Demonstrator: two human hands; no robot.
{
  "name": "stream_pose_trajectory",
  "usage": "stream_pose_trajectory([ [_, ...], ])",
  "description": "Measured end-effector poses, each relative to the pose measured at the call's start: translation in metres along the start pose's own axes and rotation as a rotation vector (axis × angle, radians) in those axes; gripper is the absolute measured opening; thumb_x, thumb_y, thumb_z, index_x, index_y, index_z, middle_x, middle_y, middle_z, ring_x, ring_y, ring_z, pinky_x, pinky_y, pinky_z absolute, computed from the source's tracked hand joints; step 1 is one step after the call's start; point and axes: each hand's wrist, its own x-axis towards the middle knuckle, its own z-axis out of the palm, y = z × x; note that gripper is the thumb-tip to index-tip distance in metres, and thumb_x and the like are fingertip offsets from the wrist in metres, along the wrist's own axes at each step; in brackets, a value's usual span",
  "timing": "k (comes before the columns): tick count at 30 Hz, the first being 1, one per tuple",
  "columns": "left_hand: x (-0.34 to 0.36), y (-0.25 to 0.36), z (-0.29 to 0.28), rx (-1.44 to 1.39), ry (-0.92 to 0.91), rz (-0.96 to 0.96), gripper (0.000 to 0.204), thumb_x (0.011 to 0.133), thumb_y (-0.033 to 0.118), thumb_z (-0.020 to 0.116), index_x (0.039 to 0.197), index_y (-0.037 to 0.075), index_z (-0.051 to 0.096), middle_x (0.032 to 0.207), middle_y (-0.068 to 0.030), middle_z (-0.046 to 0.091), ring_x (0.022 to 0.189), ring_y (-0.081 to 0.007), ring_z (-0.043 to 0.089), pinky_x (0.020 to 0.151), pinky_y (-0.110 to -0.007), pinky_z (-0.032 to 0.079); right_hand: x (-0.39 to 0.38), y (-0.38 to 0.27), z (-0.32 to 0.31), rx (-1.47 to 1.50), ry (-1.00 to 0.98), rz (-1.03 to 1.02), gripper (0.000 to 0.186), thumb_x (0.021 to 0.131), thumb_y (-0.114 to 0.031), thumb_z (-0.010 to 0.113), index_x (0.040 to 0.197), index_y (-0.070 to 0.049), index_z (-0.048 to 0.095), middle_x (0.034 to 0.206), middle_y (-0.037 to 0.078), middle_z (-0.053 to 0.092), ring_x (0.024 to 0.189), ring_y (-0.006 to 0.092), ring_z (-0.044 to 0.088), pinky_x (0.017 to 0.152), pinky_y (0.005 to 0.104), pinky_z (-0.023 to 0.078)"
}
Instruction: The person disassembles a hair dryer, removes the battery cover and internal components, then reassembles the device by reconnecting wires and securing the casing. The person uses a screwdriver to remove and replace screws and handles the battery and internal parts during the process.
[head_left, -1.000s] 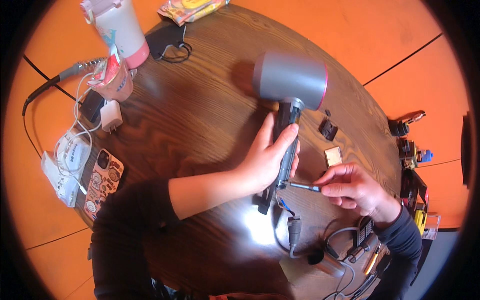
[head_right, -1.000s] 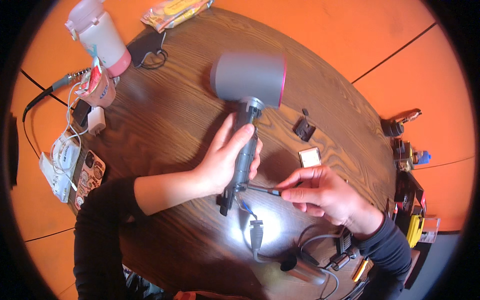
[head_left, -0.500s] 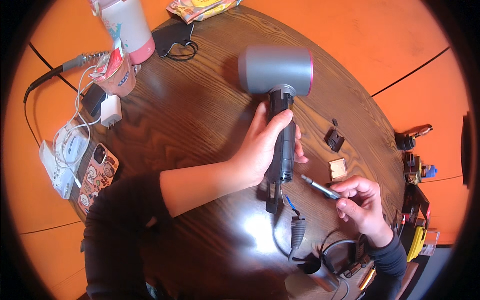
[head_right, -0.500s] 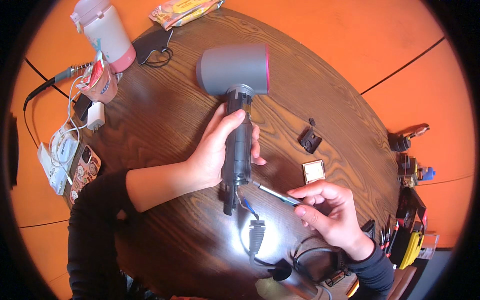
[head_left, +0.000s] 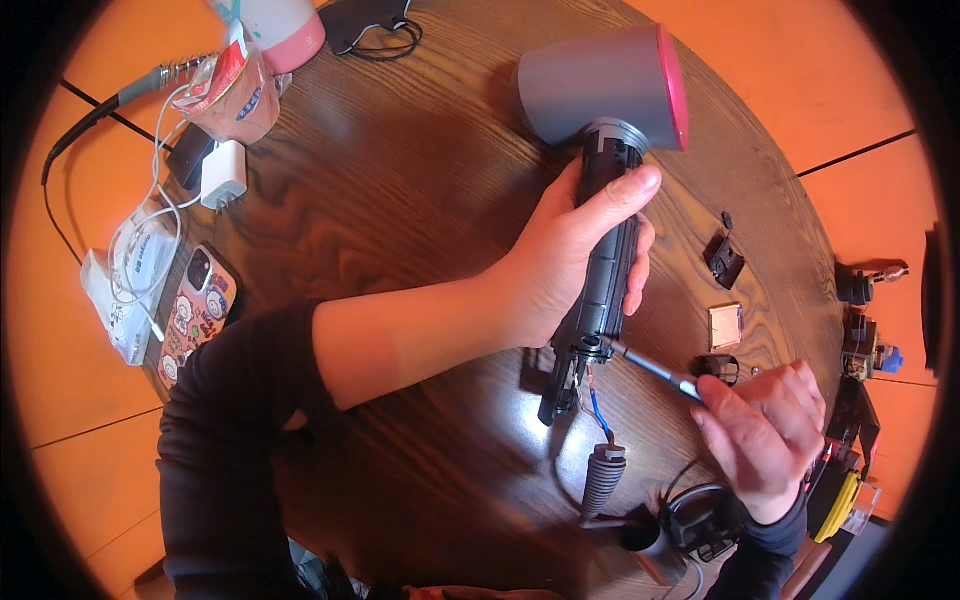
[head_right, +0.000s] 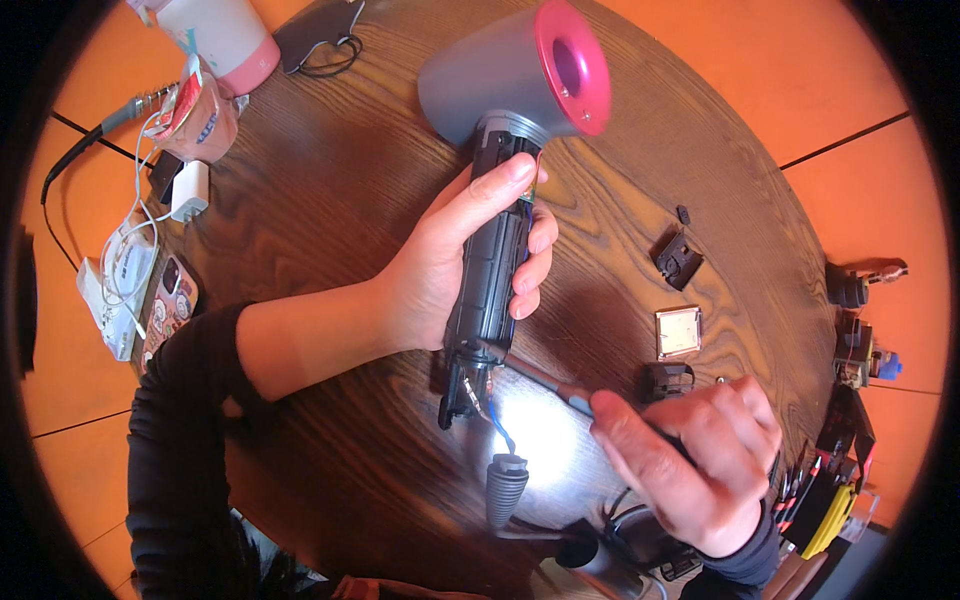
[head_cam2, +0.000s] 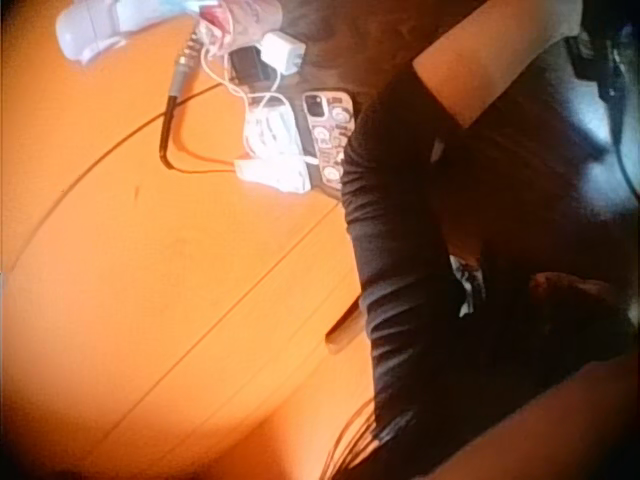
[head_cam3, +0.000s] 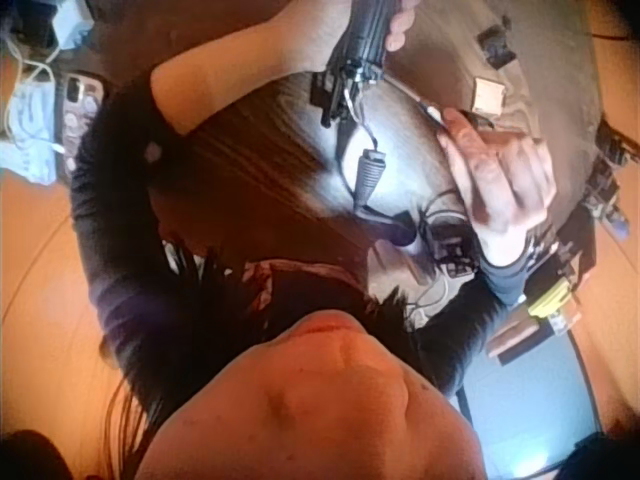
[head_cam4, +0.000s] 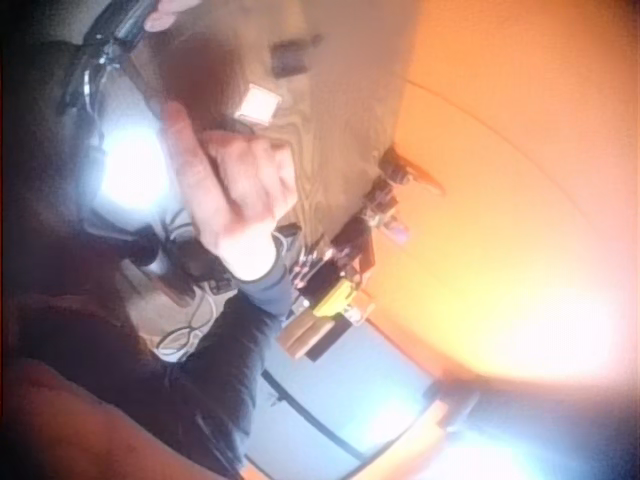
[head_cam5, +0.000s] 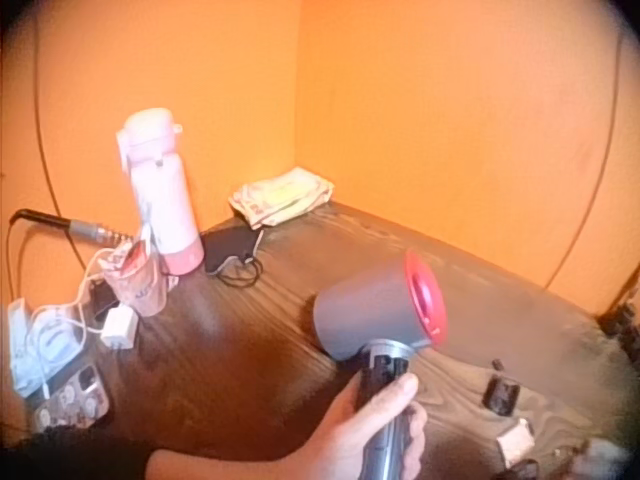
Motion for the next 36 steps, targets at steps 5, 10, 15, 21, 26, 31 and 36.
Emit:
stream_pose_trajectory([
  [5, 0.0, -0.001, 0.0, -0.014, 0.015, 0.005, 0.026, 0.09, 0.033, 0.052, 0.101, 0.012, 0.04, 0.073, -0.0066, 0.049, 0.051, -0.0141, 0.051, 0.044, -0.028, 0.044, 0.006, -0.011, -0.012, -0.004, -0.051, 0.043, 0.031, 0.056, -0.012, 0.077, 0.086, -0.011, 0.069, 0.058, -0.004, 0.048, 0.051, 0.011, 0.042, 0.049, 0.0262, 0.028],
  [10, 0.0, -0.005, 0.002, 0.038, 0.02, 0.069, 0.025, 0.089, 0.028, 0.055, 0.099, 0.011, 0.039, 0.071, -0.0065, 0.05, 0.048, -0.0147, 0.052, 0.041, -0.029, 0.044, 0.008, -0.009, -0.011, -0.052, -0.056, 0.017, 0.034, 0.053, -0.01, 0.079, 0.086, -0.014, 0.07, 0.056, -0.006, 0.044, 0.048, 0.0086, 0.039, 0.045, 0.0242, 0.025],
  [15, 0.001, -0.009, 0.005, 0.066, 0.067, 0.09, 0.029, 0.088, 0.026, 0.058, 0.099, 0.008, 0.037, 0.063, -0.0029, 0.048, 0.043, -0.0106, 0.05, 0.037, -0.024, 0.042, 0.007, -0.006, -0.011, -0.017, -0.091, 0.013, 0.034, 0.053, -0.01, 0.079, 0.086, -0.014, 0.07, 0.056, -0.005, 0.044, 0.048, 0.0084, 0.039, 0.045, 0.0239, 0.025],
  [21, 0.001, -0.009, 0.006, 0.082, 0.057, 0.095, 0.029, 0.088, 0.025, 0.057, 0.1, 0.008, 0.036, 0.06, -0.0021, 0.047, 0.042, -0.0105, 0.049, 0.036, -0.024, 0.042, 0.006, -0.009, -0.012, 0.013, -0.147, 0.066, 0.021, 0.067, -0.017, 0.073, 0.084, -0.007, 0.066, 0.06, 0.0, 0.052, 0.052, 0.0145, 0.045, 0.052, 0.0299, 0.03],
  [26, 0.001, -0.009, 0.004, 0.107, 0.031, 0.097, 0.025, 0.089, 0.025, 0.056, 0.098, 0.01, 0.039, 0.065, -0.0034, 0.049, 0.044, -0.012, 0.051, 0.038, -0.025, 0.043, 0.007, -0.005, -0.006, -0.014, -0.098, 0.011, 0.034, 0.053, -0.011, 0.079, 0.086, -0.014, 0.07, 0.056, -0.005, 0.044, 0.048, 0.0083, 0.039, 0.045, 0.0241, 0.025],
  [31, 0.0, -0.009, 0.004, 0.115, 0.035, 0.099, 0.022, 0.089, 0.024, 0.055, 0.097, 0.01, 0.041, 0.066, -0.0036, 0.05, 0.045, -0.0127, 0.052, 0.038, -0.025, 0.044, 0.006, -0.004, -0.01, -0.07, -0.152, -0.042, 0.032, 0.057, -0.009, 0.076, 0.089, -0.014, 0.07, 0.061, -0.002, 0.045, 0.051, 0.0087, 0.04, 0.046, 0.0236, 0.027],
  [36, -0.001, -0.008, 0.006, 0.157, 0.045, 0.103, 0.022, 0.089, 0.024, 0.056, 0.097, 0.009, 0.041, 0.065, -0.0035, 0.05, 0.044, -0.0126, 0.052, 0.038, -0.025, 0.044, 0.0, -0.002, -0.006, -0.289, -0.159, -0.285, 0.037, 0.066, -0.004, 0.072, 0.102, -0.012, 0.064, 0.068, 0.002, 0.048, 0.055, 0.0137, 0.044, 0.05, 0.0278, 0.035],
])
